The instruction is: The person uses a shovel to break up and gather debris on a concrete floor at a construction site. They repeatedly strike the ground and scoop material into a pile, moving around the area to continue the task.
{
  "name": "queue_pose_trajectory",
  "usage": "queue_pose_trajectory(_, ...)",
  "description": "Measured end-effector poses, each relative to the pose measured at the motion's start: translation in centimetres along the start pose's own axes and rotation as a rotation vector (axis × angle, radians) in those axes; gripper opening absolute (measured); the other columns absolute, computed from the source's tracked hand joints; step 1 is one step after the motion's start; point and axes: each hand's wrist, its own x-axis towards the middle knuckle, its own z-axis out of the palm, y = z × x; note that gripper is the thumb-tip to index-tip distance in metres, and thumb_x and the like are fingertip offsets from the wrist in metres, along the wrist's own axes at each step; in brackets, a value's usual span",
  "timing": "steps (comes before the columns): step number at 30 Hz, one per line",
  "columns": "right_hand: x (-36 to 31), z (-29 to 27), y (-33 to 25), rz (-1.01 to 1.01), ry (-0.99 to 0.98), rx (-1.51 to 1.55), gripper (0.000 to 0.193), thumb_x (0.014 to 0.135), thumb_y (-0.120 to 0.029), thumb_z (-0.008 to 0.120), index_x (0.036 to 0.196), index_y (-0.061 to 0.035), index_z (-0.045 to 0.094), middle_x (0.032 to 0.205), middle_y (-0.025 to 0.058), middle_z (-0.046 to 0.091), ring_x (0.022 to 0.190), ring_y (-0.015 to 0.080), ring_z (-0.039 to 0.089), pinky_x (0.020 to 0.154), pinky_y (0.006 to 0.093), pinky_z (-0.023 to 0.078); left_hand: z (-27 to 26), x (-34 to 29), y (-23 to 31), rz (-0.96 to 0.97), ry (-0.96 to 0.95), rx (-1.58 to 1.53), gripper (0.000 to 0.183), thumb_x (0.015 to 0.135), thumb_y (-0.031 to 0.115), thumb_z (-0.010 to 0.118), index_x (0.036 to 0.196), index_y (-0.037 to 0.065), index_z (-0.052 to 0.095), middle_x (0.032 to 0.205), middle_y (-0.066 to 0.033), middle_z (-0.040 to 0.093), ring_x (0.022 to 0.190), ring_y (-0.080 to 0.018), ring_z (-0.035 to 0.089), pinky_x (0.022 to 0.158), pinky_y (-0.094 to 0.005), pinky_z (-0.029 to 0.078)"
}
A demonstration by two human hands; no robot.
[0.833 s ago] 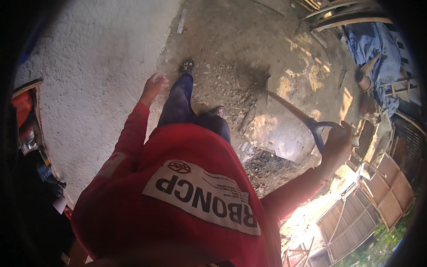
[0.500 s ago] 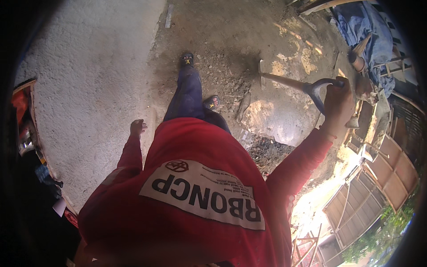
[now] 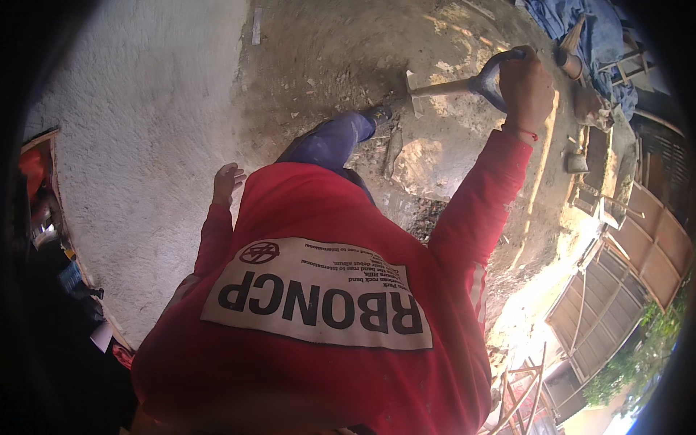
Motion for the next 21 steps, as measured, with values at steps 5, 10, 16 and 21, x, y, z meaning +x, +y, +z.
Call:
queue_pose_trajectory(5,-1.7,-0.5,0.5,0.022,0.016,0.077,0.028,0.086,-0.028,0.054,0.108,-0.0230,0.071,0.098,0.0160,0.072,0.093,0.0396,0.067,0.078,0.0479,0.054,-2.3,1.3,5.5,0.142,0.025,0.089,0.039,0.098,0.030,0.053,0.128,0.006,0.055,0.115,-0.0153,0.067,0.097,-0.0246,0.068,0.086,-0.0390,0.051)
queue_pose_trajectory(10,-5.0,-2.0,1.8,0.110,-0.024,0.094,0.030,0.086,-0.028,0.055,0.112,-0.0229,0.070,0.098,0.0154,0.072,0.093,0.0388,0.068,0.078,0.0476,0.054,-3.8,4.3,5.0,0.095,0.023,0.277,0.028,0.095,0.028,0.058,0.115,0.009,0.064,0.098,-0.0116,0.072,0.080,-0.0217,0.071,0.067,-0.0337,0.051)
queue_pose_trajectory(16,-9.0,-3.5,7.2,0.143,0.012,0.164,0.032,0.084,-0.022,0.059,0.115,-0.0214,0.069,0.093,0.0172,0.071,0.089,0.0375,0.068,0.074,0.0462,0.052,-1.5,5.8,7.1,0.195,-0.008,0.351,0.029,0.095,0.028,0.058,0.116,0.008,0.063,0.100,-0.0111,0.071,0.081,-0.0209,0.071,0.066,-0.0326,0.051)
queue_pose_trajectory(21,-11.3,-4.7,10.0,0.230,-0.013,0.159,0.032,0.084,-0.023,0.060,0.115,-0.0209,0.068,0.086,0.0172,0.070,0.084,0.0367,0.068,0.070,0.0446,0.052,2.0,4.4,11.6,0.275,-0.081,0.384,0.029,0.096,0.026,0.057,0.115,0.006,0.062,0.100,-0.0109,0.070,0.081,-0.0209,0.071,0.066,-0.0324,0.051)
